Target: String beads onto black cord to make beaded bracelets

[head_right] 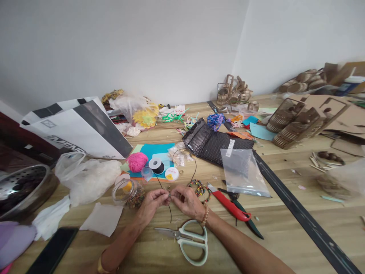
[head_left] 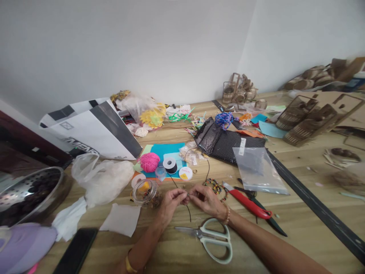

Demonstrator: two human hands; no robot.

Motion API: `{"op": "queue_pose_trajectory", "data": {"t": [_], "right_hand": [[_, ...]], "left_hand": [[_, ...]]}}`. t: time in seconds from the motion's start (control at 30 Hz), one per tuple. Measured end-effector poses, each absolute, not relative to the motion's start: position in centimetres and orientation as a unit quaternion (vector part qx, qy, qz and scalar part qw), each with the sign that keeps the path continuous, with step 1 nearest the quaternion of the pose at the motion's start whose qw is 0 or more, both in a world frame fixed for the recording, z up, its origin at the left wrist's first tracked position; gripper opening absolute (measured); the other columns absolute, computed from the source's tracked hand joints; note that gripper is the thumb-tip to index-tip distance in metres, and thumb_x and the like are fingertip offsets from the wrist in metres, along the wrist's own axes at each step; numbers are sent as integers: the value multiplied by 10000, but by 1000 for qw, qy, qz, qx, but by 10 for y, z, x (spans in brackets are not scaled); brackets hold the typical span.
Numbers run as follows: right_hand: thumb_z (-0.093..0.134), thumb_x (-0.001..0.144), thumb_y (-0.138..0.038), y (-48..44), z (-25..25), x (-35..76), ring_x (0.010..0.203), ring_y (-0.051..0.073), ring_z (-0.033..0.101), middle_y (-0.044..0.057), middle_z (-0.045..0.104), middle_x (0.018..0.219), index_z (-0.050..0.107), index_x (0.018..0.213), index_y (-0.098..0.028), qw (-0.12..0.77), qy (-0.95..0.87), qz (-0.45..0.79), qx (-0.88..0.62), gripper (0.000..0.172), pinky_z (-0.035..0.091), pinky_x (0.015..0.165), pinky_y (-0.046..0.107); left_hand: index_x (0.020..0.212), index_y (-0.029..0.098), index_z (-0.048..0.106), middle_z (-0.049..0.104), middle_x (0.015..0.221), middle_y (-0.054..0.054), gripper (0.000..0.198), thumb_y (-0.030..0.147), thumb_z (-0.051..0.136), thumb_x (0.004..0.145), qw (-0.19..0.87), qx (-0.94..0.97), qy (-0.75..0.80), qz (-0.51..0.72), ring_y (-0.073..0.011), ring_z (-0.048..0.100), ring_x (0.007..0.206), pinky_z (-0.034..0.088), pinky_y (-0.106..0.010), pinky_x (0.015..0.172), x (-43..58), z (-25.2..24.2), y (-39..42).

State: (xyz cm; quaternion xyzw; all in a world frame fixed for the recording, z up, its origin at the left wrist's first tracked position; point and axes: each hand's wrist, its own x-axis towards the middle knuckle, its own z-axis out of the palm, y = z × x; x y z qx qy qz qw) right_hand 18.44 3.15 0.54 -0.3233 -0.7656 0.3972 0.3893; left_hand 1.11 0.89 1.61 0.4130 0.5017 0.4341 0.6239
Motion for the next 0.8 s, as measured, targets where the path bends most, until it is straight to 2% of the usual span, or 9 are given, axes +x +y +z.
{"op": "queue_pose_trajectory", "data": {"t": [0.13,0.23,0.37,0.5,0.6,0.8], "right_hand": [[534,881,-251,31,7,184,540,100,469,-5,562,615,587,756,-154,390,-765,398,-325,167,384,518,208],[519,901,-298,30,9,184,541,103,469,-5,556,620,600,797,-153,395,-754,406,-332,196,383,512,208],[513,909,-335,31,11,186,535,106,462,-9,545,617,614,885,-149,407,-734,417,-350,214,376,500,208],[516,904,-328,31,10,186,514,105,456,-13,545,604,614,912,-143,421,-715,428,-357,210,363,490,211],[525,896,-324,31,12,187,528,107,467,-6,556,624,622,907,-141,424,-714,429,-356,208,372,503,214],[543,897,-399,31,10,188,506,99,464,-13,559,596,630,975,-137,417,-695,487,-327,287,354,478,206]], "left_hand": [[664,142,675,625,593,-16,252,382,750,649,604,444,501,432,-134,534,576,431,-254,608,12,19,9],[658,160,661,609,583,-10,205,355,713,693,550,483,520,440,-141,520,575,420,-252,593,12,23,8],[720,204,687,660,703,-38,86,254,643,774,401,598,543,433,-180,564,677,437,-278,673,9,31,4],[820,223,709,673,832,-64,159,195,556,852,215,734,518,384,-223,583,829,427,-335,811,4,36,0],[865,222,699,672,836,-61,199,195,504,893,125,780,506,347,-215,583,827,436,-336,798,1,40,-1],[833,225,681,661,804,-59,212,199,484,909,106,788,489,358,-194,596,823,461,-319,782,2,41,1]]}}
